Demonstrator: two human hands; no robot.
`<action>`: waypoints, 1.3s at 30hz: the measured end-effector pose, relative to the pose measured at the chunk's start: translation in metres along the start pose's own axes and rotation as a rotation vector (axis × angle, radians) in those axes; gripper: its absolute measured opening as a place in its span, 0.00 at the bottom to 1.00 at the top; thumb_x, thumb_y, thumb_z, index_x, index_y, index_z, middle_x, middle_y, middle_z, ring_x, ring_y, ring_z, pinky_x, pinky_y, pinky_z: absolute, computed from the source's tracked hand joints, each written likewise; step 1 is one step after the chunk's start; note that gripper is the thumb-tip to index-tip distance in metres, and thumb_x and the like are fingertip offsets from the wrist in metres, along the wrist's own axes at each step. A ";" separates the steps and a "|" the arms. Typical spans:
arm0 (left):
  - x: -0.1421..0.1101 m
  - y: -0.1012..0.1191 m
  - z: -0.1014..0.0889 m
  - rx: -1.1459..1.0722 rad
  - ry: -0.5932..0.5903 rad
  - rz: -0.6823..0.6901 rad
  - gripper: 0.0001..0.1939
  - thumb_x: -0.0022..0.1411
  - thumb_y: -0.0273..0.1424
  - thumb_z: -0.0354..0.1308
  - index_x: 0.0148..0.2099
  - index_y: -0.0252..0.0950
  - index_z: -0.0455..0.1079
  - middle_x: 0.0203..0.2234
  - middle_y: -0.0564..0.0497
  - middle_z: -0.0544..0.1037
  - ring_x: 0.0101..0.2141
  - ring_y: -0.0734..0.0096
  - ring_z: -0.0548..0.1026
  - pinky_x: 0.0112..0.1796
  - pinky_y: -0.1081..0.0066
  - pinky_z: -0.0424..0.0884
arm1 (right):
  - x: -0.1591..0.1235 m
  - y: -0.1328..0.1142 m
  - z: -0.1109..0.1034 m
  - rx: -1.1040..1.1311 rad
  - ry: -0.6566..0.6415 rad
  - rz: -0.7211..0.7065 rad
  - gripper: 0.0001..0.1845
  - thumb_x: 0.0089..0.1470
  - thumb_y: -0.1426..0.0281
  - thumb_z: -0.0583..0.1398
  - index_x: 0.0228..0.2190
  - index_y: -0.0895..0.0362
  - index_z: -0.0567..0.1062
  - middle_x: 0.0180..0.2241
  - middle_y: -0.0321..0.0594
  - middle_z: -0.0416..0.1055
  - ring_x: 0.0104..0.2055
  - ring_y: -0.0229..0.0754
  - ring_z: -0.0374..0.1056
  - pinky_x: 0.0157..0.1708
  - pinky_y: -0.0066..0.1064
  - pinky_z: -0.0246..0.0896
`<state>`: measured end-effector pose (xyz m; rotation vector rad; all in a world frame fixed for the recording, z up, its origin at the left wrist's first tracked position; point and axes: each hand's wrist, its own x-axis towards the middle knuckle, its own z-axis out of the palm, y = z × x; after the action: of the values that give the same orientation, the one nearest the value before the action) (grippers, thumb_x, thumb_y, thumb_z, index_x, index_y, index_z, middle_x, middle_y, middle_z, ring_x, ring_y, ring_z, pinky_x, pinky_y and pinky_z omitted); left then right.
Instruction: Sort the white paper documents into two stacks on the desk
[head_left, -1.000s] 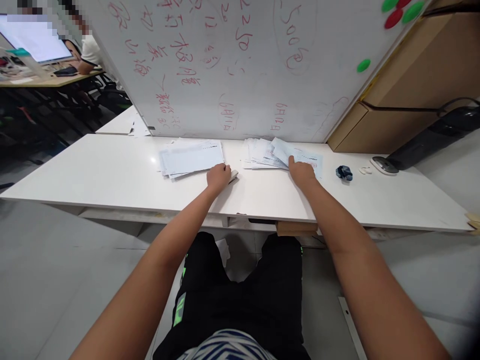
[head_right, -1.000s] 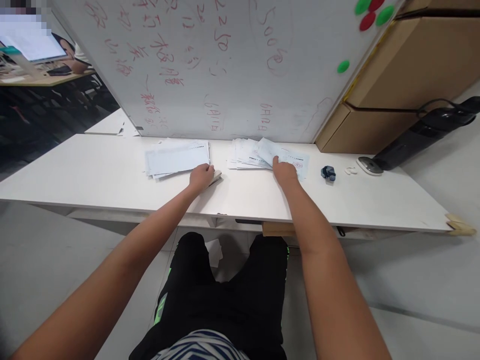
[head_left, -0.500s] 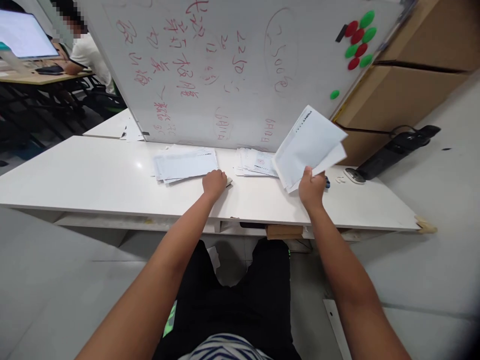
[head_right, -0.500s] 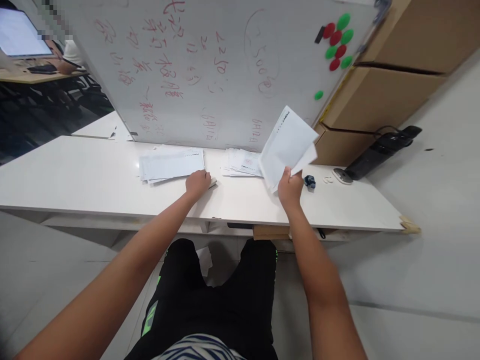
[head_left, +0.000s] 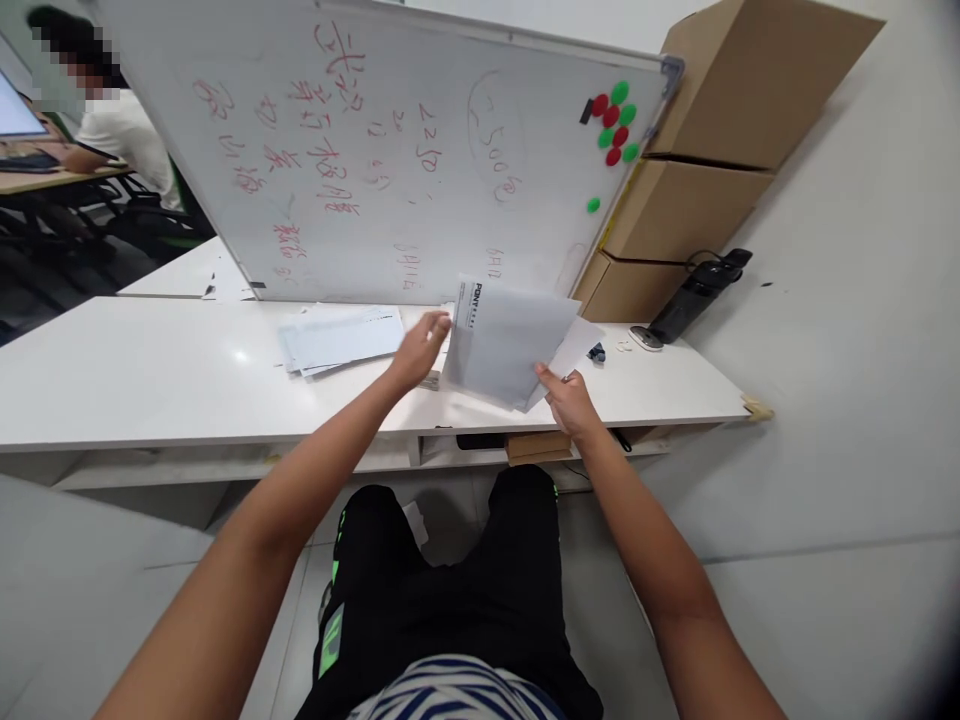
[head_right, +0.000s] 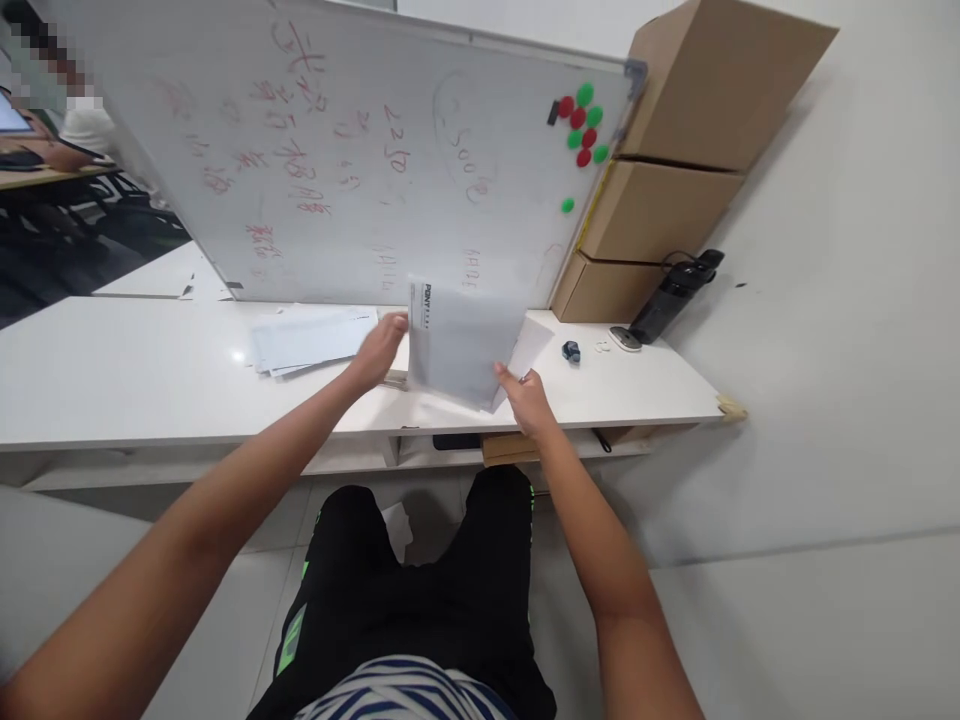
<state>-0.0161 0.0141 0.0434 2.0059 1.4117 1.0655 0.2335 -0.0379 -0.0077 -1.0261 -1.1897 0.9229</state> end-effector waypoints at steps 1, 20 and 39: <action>-0.005 0.008 0.000 -0.157 -0.116 -0.022 0.26 0.66 0.48 0.45 0.54 0.35 0.67 0.47 0.43 0.75 0.50 0.58 0.70 0.48 0.62 0.66 | 0.000 -0.003 0.004 0.034 -0.037 0.005 0.23 0.47 0.54 0.64 0.40 0.58 0.75 0.40 0.42 0.76 0.46 0.46 0.70 0.51 0.42 0.62; -0.029 0.001 0.040 -0.708 0.128 -0.018 0.25 0.52 0.42 0.64 0.49 0.37 0.66 0.43 0.47 0.76 0.44 0.61 0.74 0.43 0.63 0.71 | 0.002 -0.019 0.044 -0.093 0.006 -0.095 0.24 0.46 0.58 0.65 0.42 0.59 0.75 0.43 0.44 0.75 0.47 0.47 0.70 0.49 0.40 0.63; -0.055 -0.012 0.068 -0.648 0.065 -0.062 0.24 0.54 0.41 0.64 0.50 0.37 0.65 0.45 0.44 0.76 0.45 0.59 0.74 0.44 0.61 0.72 | -0.016 0.033 0.034 0.115 -0.034 0.219 0.24 0.42 0.57 0.67 0.39 0.59 0.77 0.39 0.45 0.77 0.44 0.49 0.72 0.47 0.43 0.65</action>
<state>0.0220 -0.0285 -0.0240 1.4588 0.9721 1.3532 0.1968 -0.0394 -0.0412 -1.0647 -1.0537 1.1709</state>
